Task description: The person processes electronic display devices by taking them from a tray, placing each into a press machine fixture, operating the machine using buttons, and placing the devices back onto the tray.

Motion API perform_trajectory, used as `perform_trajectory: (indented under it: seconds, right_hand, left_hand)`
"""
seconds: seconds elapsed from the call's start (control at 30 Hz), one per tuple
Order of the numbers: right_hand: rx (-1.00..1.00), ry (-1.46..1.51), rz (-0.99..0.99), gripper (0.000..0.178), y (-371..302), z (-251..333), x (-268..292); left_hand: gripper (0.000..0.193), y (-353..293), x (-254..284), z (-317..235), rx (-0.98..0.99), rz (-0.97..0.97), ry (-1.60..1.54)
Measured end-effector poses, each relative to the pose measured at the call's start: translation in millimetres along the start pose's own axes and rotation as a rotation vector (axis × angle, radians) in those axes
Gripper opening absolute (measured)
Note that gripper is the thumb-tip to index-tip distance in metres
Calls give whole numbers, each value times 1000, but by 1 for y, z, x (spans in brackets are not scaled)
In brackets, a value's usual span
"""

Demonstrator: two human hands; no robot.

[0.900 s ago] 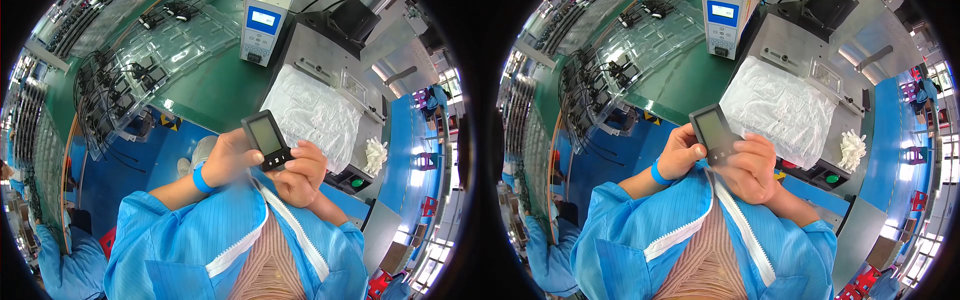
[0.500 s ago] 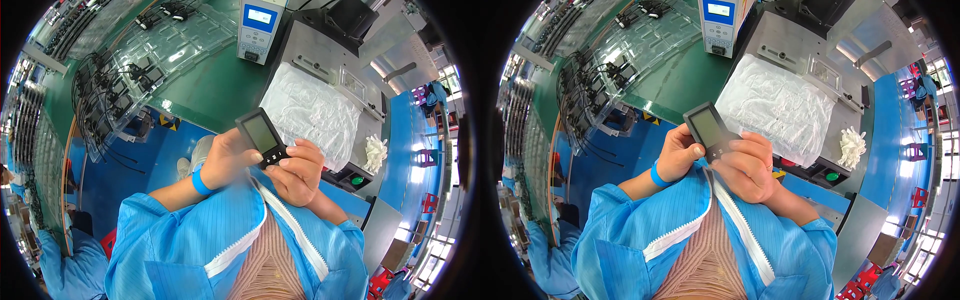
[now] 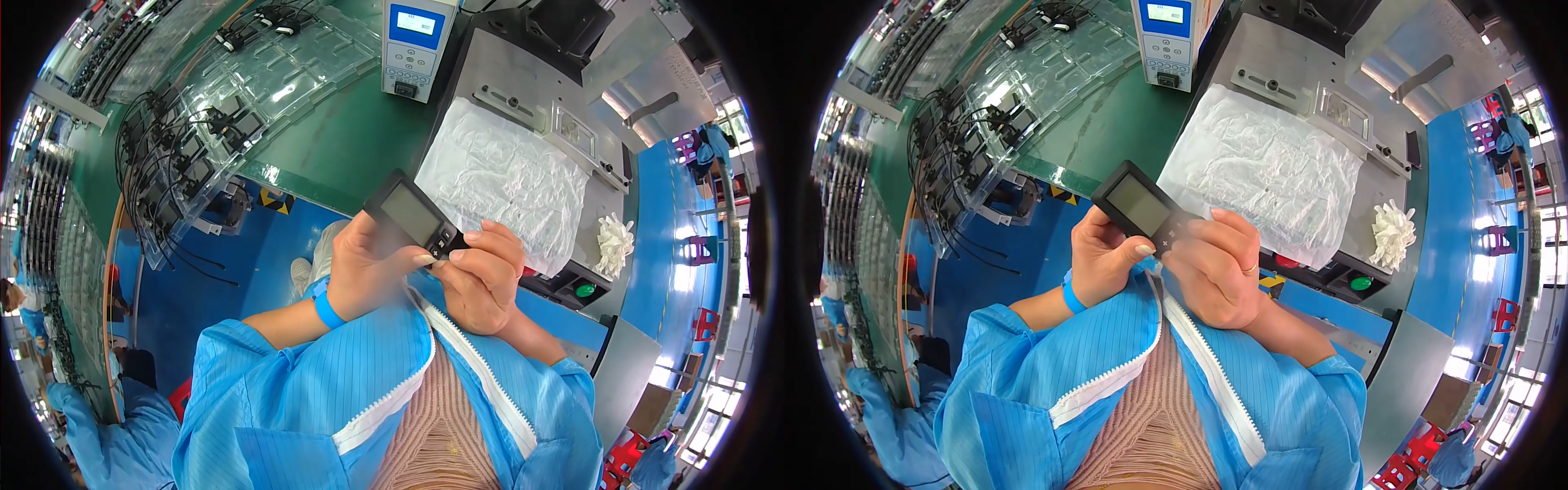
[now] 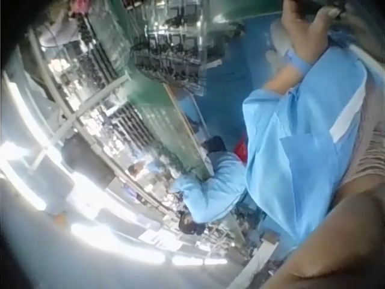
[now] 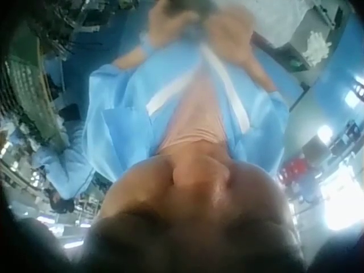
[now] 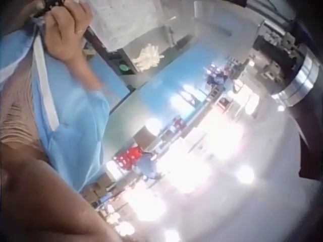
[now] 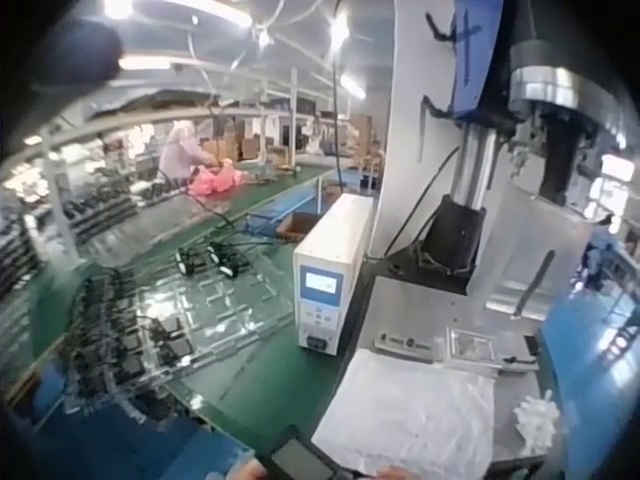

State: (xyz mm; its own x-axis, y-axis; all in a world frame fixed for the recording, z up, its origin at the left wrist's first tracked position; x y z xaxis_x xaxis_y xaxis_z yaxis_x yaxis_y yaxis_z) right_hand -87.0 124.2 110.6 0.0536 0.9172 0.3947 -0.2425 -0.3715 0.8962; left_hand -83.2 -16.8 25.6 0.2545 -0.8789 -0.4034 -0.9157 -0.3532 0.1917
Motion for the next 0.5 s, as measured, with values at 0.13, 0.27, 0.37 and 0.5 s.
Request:
perform_trajectory:
  seconds: [0.13, 0.27, 0.37, 0.5]
  right_hand:
    - [-36, 33, -10, 17, 1, -4, 1]
    - [-130, 116, -36, 15, 4, -12, 10]
    - [-616, 444, 221, 3, -19, -45, -10]
    - [-1016, 802, 442, 8, -45, -49, -39]
  left_hand:
    - [40, 0, 0, 7, 28, 24, -31]
    - [45, 0, 0, 20, 81, 54, -190]
    - [45, 1, 3, 20, 58, 48, -235]
    - [45, 1, 2, 19, 51, 54, -230]
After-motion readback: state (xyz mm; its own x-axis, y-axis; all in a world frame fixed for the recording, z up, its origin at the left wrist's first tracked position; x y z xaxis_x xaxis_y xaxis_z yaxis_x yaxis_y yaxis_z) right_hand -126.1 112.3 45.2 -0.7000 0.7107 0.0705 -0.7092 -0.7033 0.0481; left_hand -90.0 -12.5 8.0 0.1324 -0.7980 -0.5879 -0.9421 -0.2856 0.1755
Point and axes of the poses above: each hand's wrist, its own y-axis towards the middle knuckle, its own x-axis out of the back of the hand, z = x × y, the point moved 10 cm from there along y, towards the middle knuckle, and after that the axes turned 3 degrees about -y, right-handed, at the moved point
